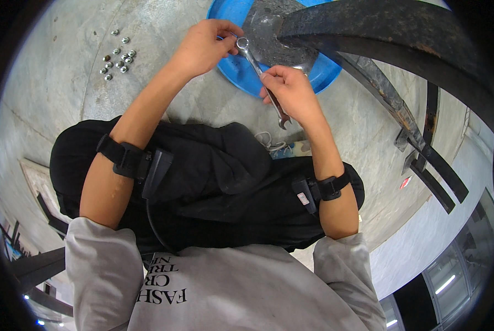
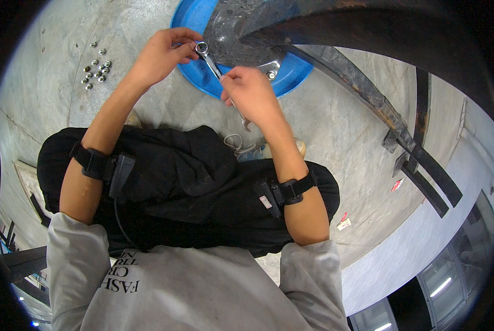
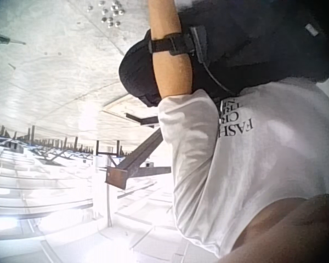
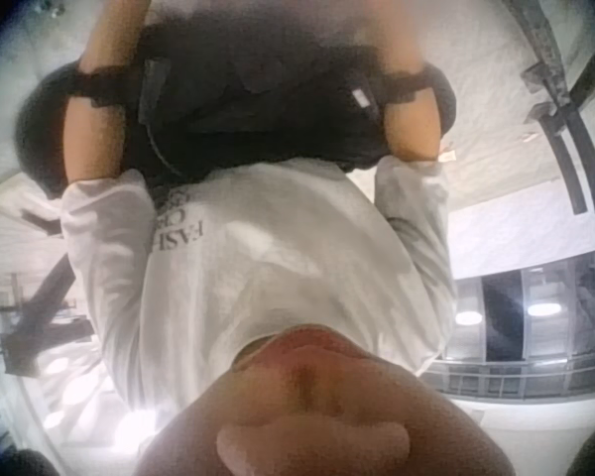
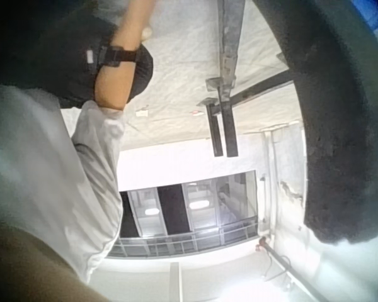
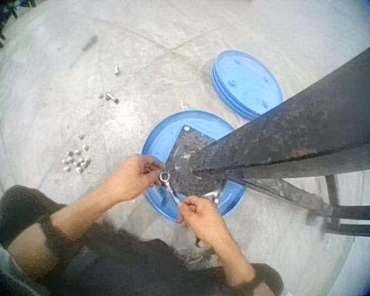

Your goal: The person uses a wrench to tighten a bolt on a metal furniture frame while sitting on the floor.

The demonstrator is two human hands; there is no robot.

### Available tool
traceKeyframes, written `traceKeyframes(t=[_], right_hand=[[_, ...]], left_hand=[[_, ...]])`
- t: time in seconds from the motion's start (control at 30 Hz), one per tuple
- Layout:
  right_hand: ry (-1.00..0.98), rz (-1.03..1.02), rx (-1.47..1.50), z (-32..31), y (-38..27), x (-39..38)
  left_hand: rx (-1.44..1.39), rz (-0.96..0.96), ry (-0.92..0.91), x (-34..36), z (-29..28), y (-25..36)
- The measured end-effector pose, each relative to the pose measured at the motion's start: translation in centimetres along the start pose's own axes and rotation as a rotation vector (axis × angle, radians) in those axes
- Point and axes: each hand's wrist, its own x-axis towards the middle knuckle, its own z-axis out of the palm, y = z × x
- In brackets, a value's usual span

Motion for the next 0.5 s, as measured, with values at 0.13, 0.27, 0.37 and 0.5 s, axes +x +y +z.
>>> traceKeyframes(t=[0.13, 0.27, 0.37, 0.5], right_hand=[[-0.047, 0.032, 0.042, 0.42, 0.40, 0.15], [-0.054, 0.059, 0.095, 0.91, 0.44, 0.19], [-0.086, 0.090, 0.108, 1.00, 0.47, 0.08], [-0.071, 0.054, 0.038, 0.76, 0.64, 0.24]], left_hand=[[0.023, -0.001, -0.006, -0.01, -0.04, -0.38], [0.110, -0.079, -0.120, -0.01, -0.53, 0.17], [0.157, -0.076, -0.121, -0.11, -0.51, 0.06], [0.162, -0.062, -0.125, -0.20, -0.34, -0.10]])
